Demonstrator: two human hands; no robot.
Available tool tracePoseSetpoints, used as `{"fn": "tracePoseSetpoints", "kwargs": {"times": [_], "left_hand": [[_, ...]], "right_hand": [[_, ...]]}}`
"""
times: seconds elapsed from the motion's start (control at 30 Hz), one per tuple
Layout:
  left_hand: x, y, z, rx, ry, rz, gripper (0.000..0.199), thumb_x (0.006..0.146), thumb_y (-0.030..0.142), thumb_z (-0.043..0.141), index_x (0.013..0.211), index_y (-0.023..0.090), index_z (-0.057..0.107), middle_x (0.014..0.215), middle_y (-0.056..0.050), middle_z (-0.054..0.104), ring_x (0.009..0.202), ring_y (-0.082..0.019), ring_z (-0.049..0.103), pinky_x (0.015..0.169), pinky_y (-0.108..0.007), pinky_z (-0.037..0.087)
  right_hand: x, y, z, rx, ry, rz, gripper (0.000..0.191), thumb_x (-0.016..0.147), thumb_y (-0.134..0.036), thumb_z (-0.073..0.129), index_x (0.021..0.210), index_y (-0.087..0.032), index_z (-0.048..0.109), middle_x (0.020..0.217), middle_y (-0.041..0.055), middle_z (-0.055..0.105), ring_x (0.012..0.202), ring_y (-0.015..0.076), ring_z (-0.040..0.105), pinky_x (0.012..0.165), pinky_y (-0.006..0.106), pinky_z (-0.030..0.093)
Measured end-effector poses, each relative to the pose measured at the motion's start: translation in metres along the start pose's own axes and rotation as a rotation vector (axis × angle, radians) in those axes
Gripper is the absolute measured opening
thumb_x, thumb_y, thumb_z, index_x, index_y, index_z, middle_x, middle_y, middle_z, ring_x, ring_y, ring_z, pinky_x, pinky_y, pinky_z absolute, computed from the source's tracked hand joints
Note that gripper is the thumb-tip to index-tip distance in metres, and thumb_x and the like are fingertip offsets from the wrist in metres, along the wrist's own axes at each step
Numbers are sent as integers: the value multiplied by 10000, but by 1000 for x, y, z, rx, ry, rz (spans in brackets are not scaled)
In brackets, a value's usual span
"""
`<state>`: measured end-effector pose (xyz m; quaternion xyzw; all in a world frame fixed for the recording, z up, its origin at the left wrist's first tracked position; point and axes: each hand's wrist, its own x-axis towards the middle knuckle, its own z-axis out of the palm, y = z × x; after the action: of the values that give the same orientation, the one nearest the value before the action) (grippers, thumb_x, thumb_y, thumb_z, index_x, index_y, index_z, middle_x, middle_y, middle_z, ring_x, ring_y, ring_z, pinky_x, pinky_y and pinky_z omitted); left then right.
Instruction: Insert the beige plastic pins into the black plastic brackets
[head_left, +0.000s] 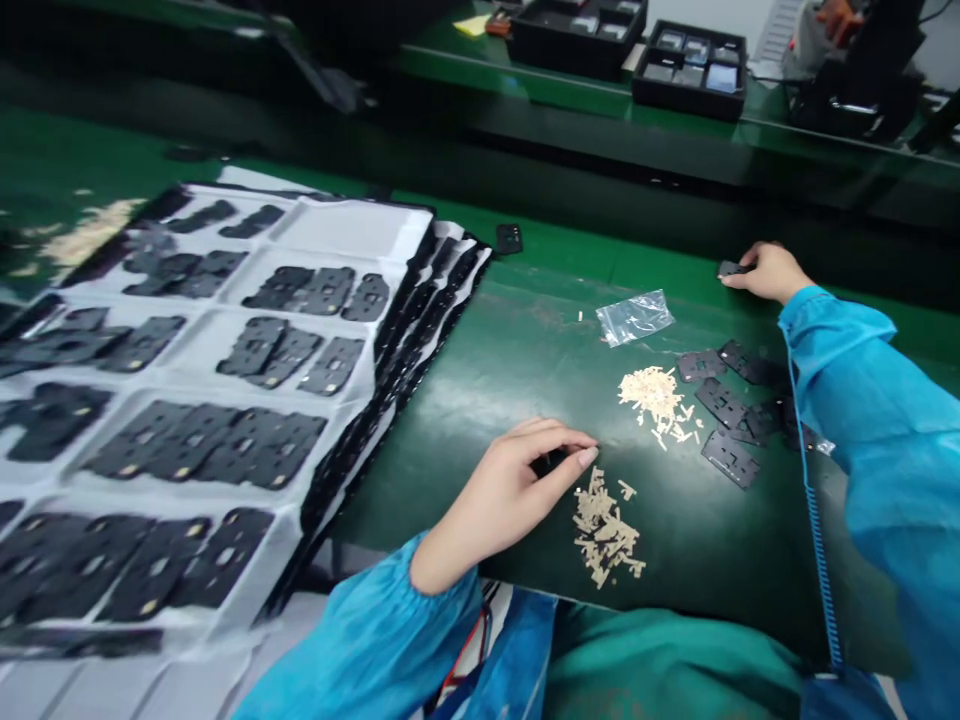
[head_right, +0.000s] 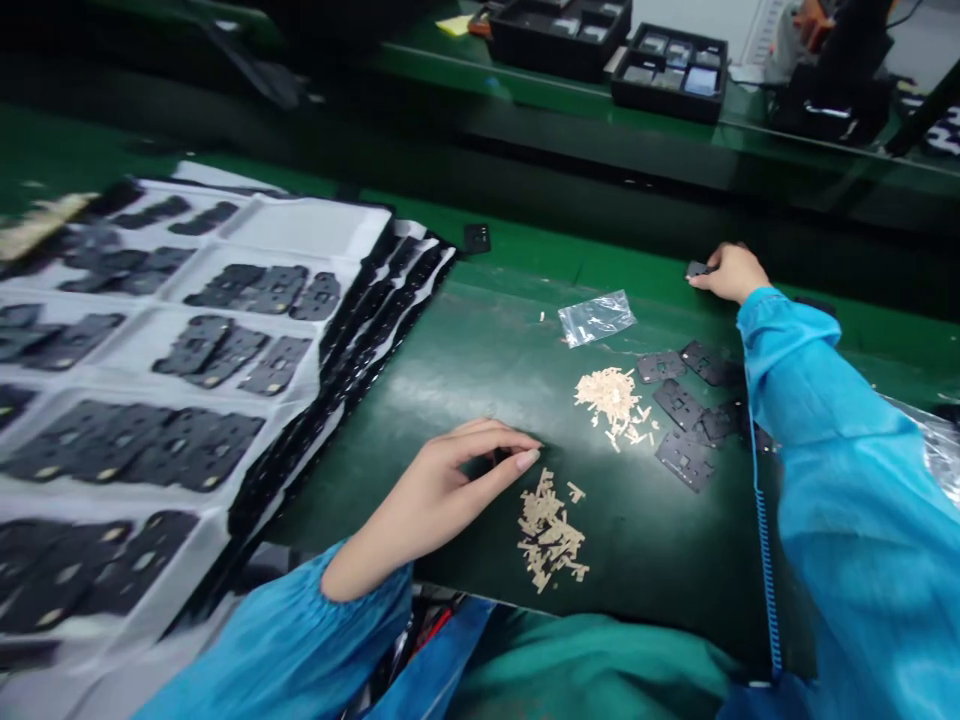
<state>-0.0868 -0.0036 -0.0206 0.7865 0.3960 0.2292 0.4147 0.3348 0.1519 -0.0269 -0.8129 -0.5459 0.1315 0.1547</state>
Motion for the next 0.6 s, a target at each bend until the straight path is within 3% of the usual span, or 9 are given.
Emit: {"fn": "tracePoseSetpoints", "kwargs": {"times": [0.1,0.2,0.33,0.47,0.53,0.6], "left_hand": [[-5,-3,1,45,-29,57,133,991,290,649,1036,218,751,987,-49,752,942,-221,663,886,-397,516],[0,-1,8,116,-121,142,152,1000,294,637,1076,216,742,1016,-65,711,967,-236,624,895,-412,504],[11,6,19,265,-247,238,111,978,299,668,990,212,735,1056,-75,641,970,-253,568,863,-405,462],[17,7,25,299,-296,252,111,976,223,649,884,193,704,1060,-71,611,971,-252,541,842,-387,425],[18,7,25,286,-304,235,115,983,208,629,894,190,698,1049,-72,608,955,-248,535,836,-385,424],[20,8,25,268,-296,221,133,998,203,595,902,192,687,1018,-71,606,921,-242,532,825,-384,427]], "right_hand": [[-14,3,-3,117,-76,-5,138,822,-219,788,888,-174,675,912,98,738,871,255,720,839,403,585],[-45,2,-6,221,-210,-35,127,819,-205,789,843,-189,666,802,56,757,740,196,720,716,315,587],[-99,-2,-10,312,-337,-89,212,751,-298,854,838,-175,704,724,48,749,649,185,688,598,282,530],[-149,-4,-10,349,-410,-197,234,801,-396,801,885,-195,716,754,41,749,689,208,694,625,312,521],[-170,-6,-8,229,-366,-314,190,829,-379,776,904,-210,733,846,58,758,766,240,699,696,363,529],[-189,-12,-5,84,-182,-455,204,831,-359,778,974,-216,752,1017,99,748,919,297,681,809,441,521]]}}
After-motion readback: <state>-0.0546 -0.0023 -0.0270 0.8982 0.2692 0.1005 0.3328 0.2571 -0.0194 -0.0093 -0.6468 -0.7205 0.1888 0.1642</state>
